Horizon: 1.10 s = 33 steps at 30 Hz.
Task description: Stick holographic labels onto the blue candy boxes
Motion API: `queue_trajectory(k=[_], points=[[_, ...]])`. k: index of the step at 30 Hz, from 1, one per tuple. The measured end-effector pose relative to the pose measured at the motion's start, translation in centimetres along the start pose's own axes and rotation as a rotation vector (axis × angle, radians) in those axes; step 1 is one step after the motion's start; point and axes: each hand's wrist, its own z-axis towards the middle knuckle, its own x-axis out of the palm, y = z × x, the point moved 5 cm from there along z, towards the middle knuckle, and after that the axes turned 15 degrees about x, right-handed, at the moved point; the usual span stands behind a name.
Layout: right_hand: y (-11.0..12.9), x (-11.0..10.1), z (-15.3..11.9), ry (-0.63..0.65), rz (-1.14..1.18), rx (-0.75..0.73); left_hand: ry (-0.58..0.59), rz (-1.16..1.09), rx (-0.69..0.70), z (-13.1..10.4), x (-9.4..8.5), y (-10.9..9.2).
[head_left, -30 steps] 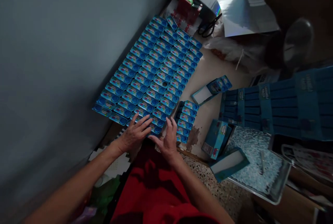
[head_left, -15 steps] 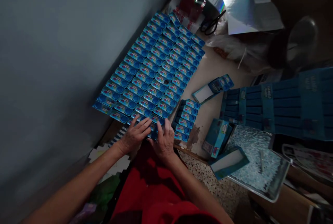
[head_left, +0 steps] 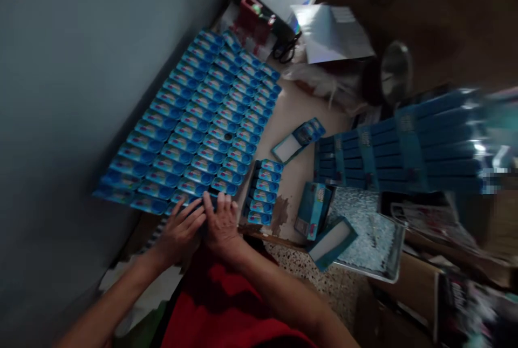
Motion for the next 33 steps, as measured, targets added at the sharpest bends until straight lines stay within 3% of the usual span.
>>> queue_trajectory(k=[3,6,8,10,13,15,17,19,21,22,24,27,30,33], points=[[0.3,-0.1,1.3,0.071,-0.012,-0.019,0.010,0.022,-0.034,-1.2,-1.0,0.2],[-0.5,-3.0,1.0,0.160,0.082,-0.043,-0.062,0.039,-0.118,-2.4,-3.8,-1.5],[-1.5,-6.9,0.0,0.178,0.195,-0.060,-0.119,0.052,-0.155,-2.3,-5.9,-3.7],[-3.4,-11.8,-1.0,0.174,0.355,-0.038,-0.178,0.062,-0.164,-0.8,-7.5,-5.7],[-8.6,-18.3,-0.4,0.043,0.554,0.097,-0.284,0.044,-0.171,5.0,-8.0,-6.4],[-13.1,-21.0,1.7,-0.173,0.541,0.188,-0.289,0.035,-0.199,11.3,-6.5,-4.9],[-17.7,-21.4,5.0,-0.383,0.472,0.249,-0.164,-0.008,-0.253,19.0,-3.3,-2.4],[-21.6,-19.8,8.8,-0.493,0.438,0.265,0.136,-0.046,-0.360,26.4,1.5,0.7],[-24.8,-17.0,12.4,-0.542,0.432,0.278,0.440,-0.069,-0.521,31.7,6.3,3.9],[-26.1,-15.5,13.9,-0.554,0.429,0.296,0.480,-0.071,-0.552,33.8,8.2,5.3],[-28.1,-12.8,16.0,-0.555,0.423,0.344,0.524,-0.077,-0.595,36.2,11.3,7.8],[-29.6,-10.1,17.3,-0.495,0.414,0.365,0.531,-0.119,-0.561,37.1,14.4,10.5],[-30.0,-9.4,17.6,-0.443,0.367,0.370,0.514,-0.188,-0.432,37.0,15.9,11.6],[-29.7,-10.2,18.0,-0.366,0.223,0.415,0.507,-0.233,-0.344,36.9,16.7,11.7]])
